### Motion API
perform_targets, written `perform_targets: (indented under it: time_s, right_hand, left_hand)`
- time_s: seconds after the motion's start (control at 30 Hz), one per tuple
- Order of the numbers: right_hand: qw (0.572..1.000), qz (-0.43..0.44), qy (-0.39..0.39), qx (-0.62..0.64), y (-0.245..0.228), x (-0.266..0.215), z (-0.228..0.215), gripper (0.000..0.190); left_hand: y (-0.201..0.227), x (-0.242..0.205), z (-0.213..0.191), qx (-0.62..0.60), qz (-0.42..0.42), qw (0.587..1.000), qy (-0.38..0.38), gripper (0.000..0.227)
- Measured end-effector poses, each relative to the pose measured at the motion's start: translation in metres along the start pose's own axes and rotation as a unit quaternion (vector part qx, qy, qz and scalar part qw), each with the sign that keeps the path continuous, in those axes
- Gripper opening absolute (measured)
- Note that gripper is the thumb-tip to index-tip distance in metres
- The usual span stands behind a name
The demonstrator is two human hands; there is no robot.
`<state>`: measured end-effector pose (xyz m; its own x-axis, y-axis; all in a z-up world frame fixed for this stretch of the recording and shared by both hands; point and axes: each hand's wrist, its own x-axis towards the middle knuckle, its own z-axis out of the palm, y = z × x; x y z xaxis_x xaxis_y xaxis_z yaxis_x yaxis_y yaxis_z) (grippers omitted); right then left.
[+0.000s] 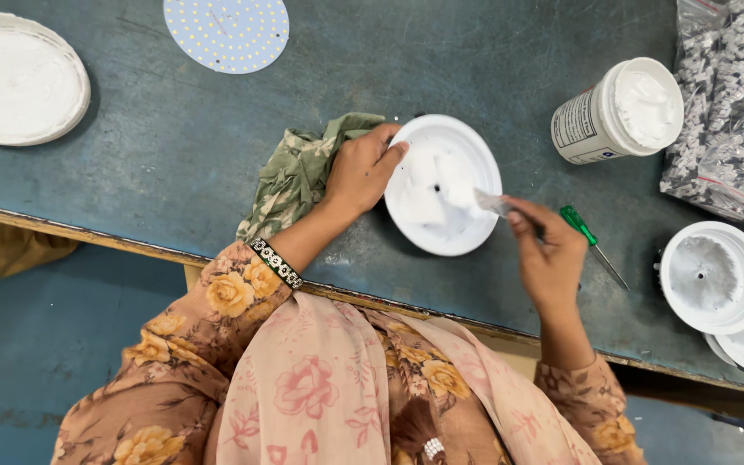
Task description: The person applies a white paste-like substance from a tub onto the interior of white plastic lamp housings and the back of circular LED modules using a small spatula. The person works one item at a time, spreading the compound evenly across surfaces.
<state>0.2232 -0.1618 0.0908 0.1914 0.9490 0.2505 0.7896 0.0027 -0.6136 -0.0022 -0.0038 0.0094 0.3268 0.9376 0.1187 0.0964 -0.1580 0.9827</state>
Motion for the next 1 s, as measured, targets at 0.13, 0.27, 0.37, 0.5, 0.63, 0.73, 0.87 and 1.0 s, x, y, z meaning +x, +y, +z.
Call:
perform_targets:
  time_s: [0.13, 0.27, 0.37, 0.5, 0.63, 0.73, 0.87, 1.0]
  right_hand:
    - [0.983, 0.064, 0.049, 0.164, 0.013, 0.008, 0.002, 0.019]
    - [0.975, 0.085, 0.037, 0.204, 0.021, 0.011, 0.002, 0.018]
    - [0.995, 0.043, 0.012, 0.088, 0.015, 0.014, -0.001, 0.02]
    - [0.993, -0.112, -0.019, -0.044, -0.001, 0.024, 0.0, 0.029]
    - [0.952, -0.228, -0.018, -0.201, -0.011, 0.031, 0.01, 0.032]
    - [0.929, -0.254, -0.017, -0.27, -0.016, 0.026, 0.021, 0.031]
    - [0.921, -0.254, -0.035, -0.291, -0.029, 0.002, 0.033, 0.033]
    - [0.923, -0.258, -0.066, -0.279, -0.041, -0.022, 0.034, 0.037]
  left_hand:
    - [0.002, -0.005, -0.012, 0.018, -0.085, 0.996, -0.033, 0.026]
    - [-0.002, -0.001, -0.008, 0.106, 0.001, 0.994, 0.002, 0.037]
    - [-0.005, 0.008, -0.001, 0.111, 0.051, 0.992, 0.028, 0.033]
    - [-0.011, 0.018, 0.007, 0.229, 0.133, 0.964, 0.019, 0.032]
    - [-0.02, 0.018, 0.011, 0.219, 0.157, 0.963, 0.004, 0.025]
    - [-0.025, 0.014, 0.012, 0.203, 0.145, 0.968, 0.01, 0.022]
    - [-0.024, 0.013, 0.012, 0.19, 0.159, 0.969, 0.028, 0.019]
    - [-0.021, 0.012, 0.011, 0.183, 0.144, 0.972, 0.014, 0.02]
